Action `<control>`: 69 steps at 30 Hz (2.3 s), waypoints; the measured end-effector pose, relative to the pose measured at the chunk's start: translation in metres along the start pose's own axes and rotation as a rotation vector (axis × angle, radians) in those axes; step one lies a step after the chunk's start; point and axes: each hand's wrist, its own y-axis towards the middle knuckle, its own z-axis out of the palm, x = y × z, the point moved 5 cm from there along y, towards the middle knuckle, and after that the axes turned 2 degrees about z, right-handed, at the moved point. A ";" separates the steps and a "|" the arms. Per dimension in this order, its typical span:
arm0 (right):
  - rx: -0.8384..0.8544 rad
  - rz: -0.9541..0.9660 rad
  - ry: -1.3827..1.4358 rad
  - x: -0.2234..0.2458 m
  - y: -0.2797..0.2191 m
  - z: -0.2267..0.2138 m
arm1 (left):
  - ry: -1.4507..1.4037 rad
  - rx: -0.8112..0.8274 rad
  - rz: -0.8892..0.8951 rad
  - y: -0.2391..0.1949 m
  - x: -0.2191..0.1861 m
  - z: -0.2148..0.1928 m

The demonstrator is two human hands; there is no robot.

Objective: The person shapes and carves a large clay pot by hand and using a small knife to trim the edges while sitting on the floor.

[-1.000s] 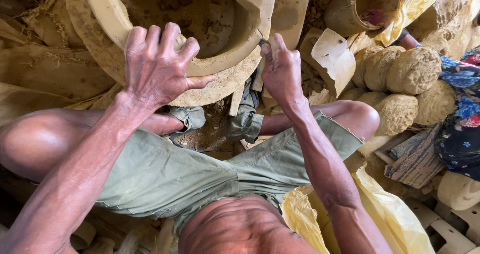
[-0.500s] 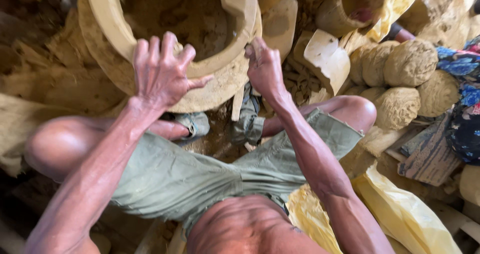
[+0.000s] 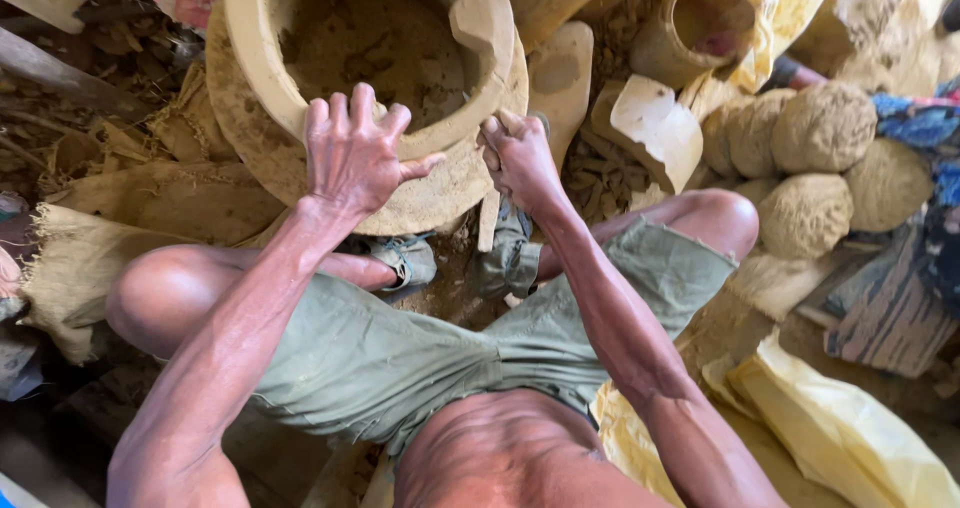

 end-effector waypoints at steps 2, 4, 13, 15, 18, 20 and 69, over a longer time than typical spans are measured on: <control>-0.012 0.047 0.062 -0.003 0.002 0.002 | 0.006 0.002 -0.001 -0.002 -0.004 0.001; 0.014 0.054 0.133 -0.001 0.005 0.002 | 0.032 -0.013 -0.016 0.004 -0.002 0.001; 0.038 0.087 0.252 -0.011 -0.003 0.018 | 0.038 -0.016 -0.109 0.007 -0.015 0.007; 0.042 0.100 0.271 -0.011 -0.002 0.017 | 0.055 -0.046 -0.142 0.009 -0.018 0.004; 0.058 0.069 0.140 -0.002 0.007 0.003 | -0.136 0.272 -0.335 0.010 -0.014 0.020; 0.054 0.065 -0.021 0.004 0.012 -0.009 | -0.073 0.119 -0.314 0.005 -0.014 0.012; -0.391 -0.364 -1.362 -0.069 -0.029 -0.180 | -0.768 -0.395 -0.618 -0.105 -0.005 0.070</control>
